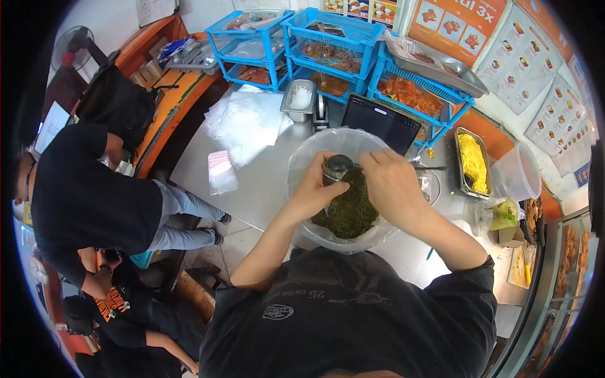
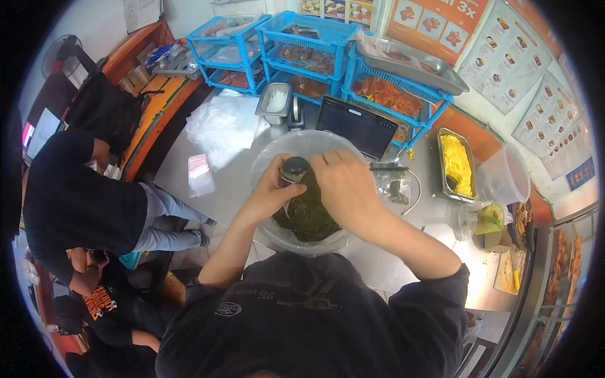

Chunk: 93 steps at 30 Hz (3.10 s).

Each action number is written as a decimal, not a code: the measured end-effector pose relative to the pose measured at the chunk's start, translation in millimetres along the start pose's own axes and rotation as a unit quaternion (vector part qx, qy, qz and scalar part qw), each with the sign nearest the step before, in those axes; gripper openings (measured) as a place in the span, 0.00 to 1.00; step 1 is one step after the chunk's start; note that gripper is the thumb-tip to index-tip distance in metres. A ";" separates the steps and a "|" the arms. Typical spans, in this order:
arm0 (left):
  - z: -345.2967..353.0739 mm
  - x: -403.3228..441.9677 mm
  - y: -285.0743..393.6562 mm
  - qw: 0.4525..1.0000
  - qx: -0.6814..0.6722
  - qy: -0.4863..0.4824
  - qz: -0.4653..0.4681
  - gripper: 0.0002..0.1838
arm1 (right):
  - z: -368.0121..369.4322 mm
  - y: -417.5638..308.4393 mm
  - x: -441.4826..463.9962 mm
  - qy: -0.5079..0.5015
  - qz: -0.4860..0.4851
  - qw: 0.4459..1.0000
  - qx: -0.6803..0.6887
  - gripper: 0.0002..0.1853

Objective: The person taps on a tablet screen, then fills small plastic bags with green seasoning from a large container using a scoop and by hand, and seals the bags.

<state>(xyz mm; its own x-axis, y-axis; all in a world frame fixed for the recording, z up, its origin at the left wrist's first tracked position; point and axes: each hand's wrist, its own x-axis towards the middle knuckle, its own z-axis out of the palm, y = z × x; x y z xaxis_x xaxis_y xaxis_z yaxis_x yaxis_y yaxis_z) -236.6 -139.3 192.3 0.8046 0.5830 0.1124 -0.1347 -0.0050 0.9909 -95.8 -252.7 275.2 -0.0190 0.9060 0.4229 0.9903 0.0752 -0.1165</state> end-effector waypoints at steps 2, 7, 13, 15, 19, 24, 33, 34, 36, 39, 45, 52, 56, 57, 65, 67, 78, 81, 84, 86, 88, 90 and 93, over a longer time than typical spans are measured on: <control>1.3 -3.2 4.0 1.000 0.008 0.001 -0.006 0.28 | 2.8 -3.1 -6.4 0.014 0.008 1.000 -0.002 0.08; -5.4 -6.8 -10.0 0.988 0.132 0.039 0.071 0.28 | -6.4 5.7 -14.0 0.011 0.097 0.993 0.071 0.05; 3.8 -15.7 2.6 0.959 0.244 0.083 0.119 0.32 | 20.7 29.5 -38.5 -0.206 0.098 0.973 0.016 0.07; 9.6 -16.5 7.0 0.944 0.285 0.097 0.139 0.33 | 11.5 15.0 -27.4 -0.061 0.059 0.984 0.159 0.09; 16.4 -17.4 3.0 0.937 0.298 0.100 0.149 0.36 | 13.4 -11.3 -17.7 0.030 0.041 0.953 0.300 0.09; 16.1 -18.5 -7.4 0.931 0.290 0.119 0.186 0.41 | 29.4 -11.8 -14.3 0.072 -0.016 0.968 0.239 0.06; 5.6 -32.8 21.9 0.784 0.575 0.055 0.227 0.49 | 25.1 -3.4 -17.8 0.069 -0.012 0.983 0.168 0.05; 4.2 -31.5 19.4 0.792 0.576 0.051 0.199 0.49 | 26.4 -1.5 -18.5 0.077 -0.013 0.983 0.166 0.04; 0.7 -29.3 21.4 0.855 0.459 0.095 0.223 0.48 | 25.3 0.4 -20.0 0.091 -0.013 0.979 0.182 0.04; 1.4 -27.8 25.0 0.949 0.231 0.134 0.170 0.30 | 21.6 0.2 -23.0 0.109 -0.013 0.965 0.238 0.06; -2.3 -22.7 3.2 0.986 -0.084 0.101 0.102 0.09 | 25.5 -8.5 -29.7 0.119 0.132 0.900 0.397 0.04; 5.3 -22.8 4.2 0.974 -0.115 0.140 0.134 0.07 | 38.0 -6.1 -35.3 0.125 0.133 0.908 0.377 0.03; 8.8 -23.6 7.8 0.973 -0.090 0.167 0.132 0.06 | 38.1 -4.3 -32.2 0.134 0.118 0.917 0.357 0.02; 9.2 -22.7 10.1 0.973 -0.084 0.175 0.122 0.05 | 36.2 -6.6 -29.2 0.142 0.113 0.919 0.351 0.02; 26.9 -27.0 22.2 0.962 0.122 0.164 0.182 0.02 | 44.5 -16.1 -20.2 0.176 0.084 0.931 0.310 0.03; 28.8 -29.8 19.0 0.950 0.157 0.173 0.206 0.03 | 40.1 -14.5 -23.6 0.168 0.093 0.931 0.311 0.03; 13.5 -22.1 26.1 0.976 -0.112 0.128 0.135 0.05 | 20.7 -16.8 -22.8 0.160 0.120 0.869 0.453 0.02; -10.4 -6.1 12.4 0.963 -0.028 0.215 0.162 0.10 | 29.2 2.8 -29.6 0.145 0.164 0.882 0.416 0.01; -107.0 8.7 -40.4 0.854 0.236 0.435 0.160 0.11 | 12.4 40.4 -36.4 0.213 0.214 0.895 0.330 0.02; -185.8 7.4 -103.4 0.748 0.405 0.517 0.095 0.09 | 3.2 62.1 -36.4 0.269 0.222 0.893 0.284 0.05; -213.1 -9.5 -124.7 0.684 0.468 0.554 -0.079 0.11 | -2.4 65.8 -35.9 0.301 0.224 0.888 0.265 0.09; -236.6 -30.9 -156.4 0.641 0.565 0.493 -0.162 0.10 | -6.0 65.2 -35.3 0.309 0.219 0.884 0.274 0.12; -251.8 -45.9 -182.8 0.643 0.593 0.459 -0.153 0.08 | 3.4 68.6 -40.8 0.267 0.199 0.908 0.253 0.13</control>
<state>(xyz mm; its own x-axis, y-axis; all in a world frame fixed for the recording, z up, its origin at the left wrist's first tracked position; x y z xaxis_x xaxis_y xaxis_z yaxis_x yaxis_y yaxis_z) -394.5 39.5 -12.7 -0.0657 0.9359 0.3460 0.9233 -0.0744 0.3768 -27.6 -283.1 246.9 0.5296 0.5830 0.6162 0.7116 0.0900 -0.6968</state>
